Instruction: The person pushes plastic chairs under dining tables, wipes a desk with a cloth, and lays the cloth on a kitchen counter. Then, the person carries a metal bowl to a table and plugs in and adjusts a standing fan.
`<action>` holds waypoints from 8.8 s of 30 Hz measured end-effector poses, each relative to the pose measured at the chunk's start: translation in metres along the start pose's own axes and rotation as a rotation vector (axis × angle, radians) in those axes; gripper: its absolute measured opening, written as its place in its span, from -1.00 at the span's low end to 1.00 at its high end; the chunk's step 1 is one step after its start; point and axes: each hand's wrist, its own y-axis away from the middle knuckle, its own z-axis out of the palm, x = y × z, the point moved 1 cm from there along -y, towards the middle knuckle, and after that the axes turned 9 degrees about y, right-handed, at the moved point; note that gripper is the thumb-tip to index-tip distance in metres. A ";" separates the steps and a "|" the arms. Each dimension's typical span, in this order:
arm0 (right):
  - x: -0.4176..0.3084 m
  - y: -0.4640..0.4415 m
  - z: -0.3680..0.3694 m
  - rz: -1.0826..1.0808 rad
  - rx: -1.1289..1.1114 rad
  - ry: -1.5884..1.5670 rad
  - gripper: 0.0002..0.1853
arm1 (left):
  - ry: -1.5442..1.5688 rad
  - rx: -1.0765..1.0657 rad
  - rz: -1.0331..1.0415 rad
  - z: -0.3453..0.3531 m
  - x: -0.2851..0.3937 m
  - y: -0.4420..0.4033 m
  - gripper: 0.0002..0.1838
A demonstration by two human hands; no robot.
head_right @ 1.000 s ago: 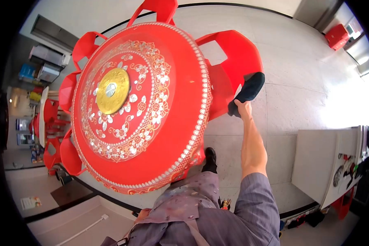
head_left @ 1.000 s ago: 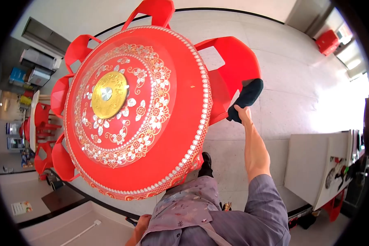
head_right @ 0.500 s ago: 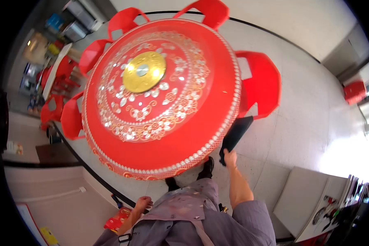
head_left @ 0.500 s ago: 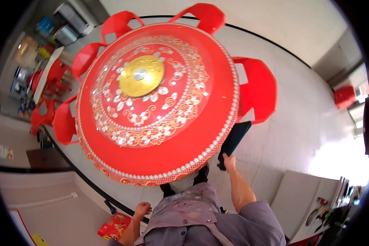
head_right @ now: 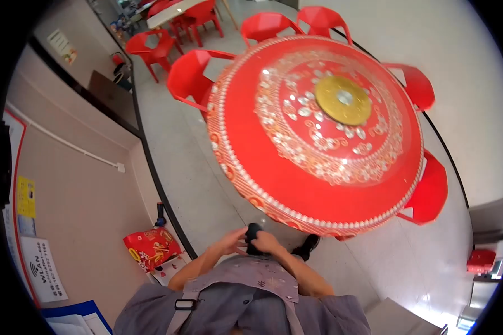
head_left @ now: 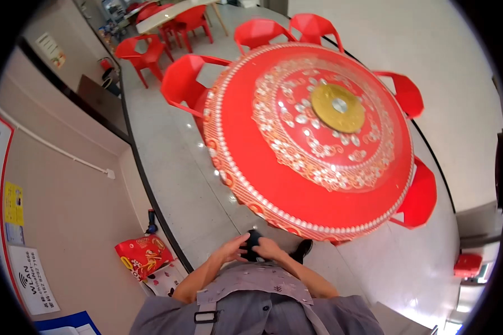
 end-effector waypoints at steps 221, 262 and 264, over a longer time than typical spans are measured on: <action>-0.571 -0.723 -0.127 0.451 1.763 -2.186 -0.65 | -1.495 -0.823 0.069 -0.429 0.833 -0.101 -0.39; -0.304 -1.024 -0.825 1.135 1.169 0.199 -0.24 | -0.568 0.340 0.053 -0.706 1.572 -0.301 -0.54; -0.262 -1.042 -0.840 1.154 1.232 0.227 -0.33 | -1.079 0.506 0.089 -0.683 1.601 -0.301 -0.52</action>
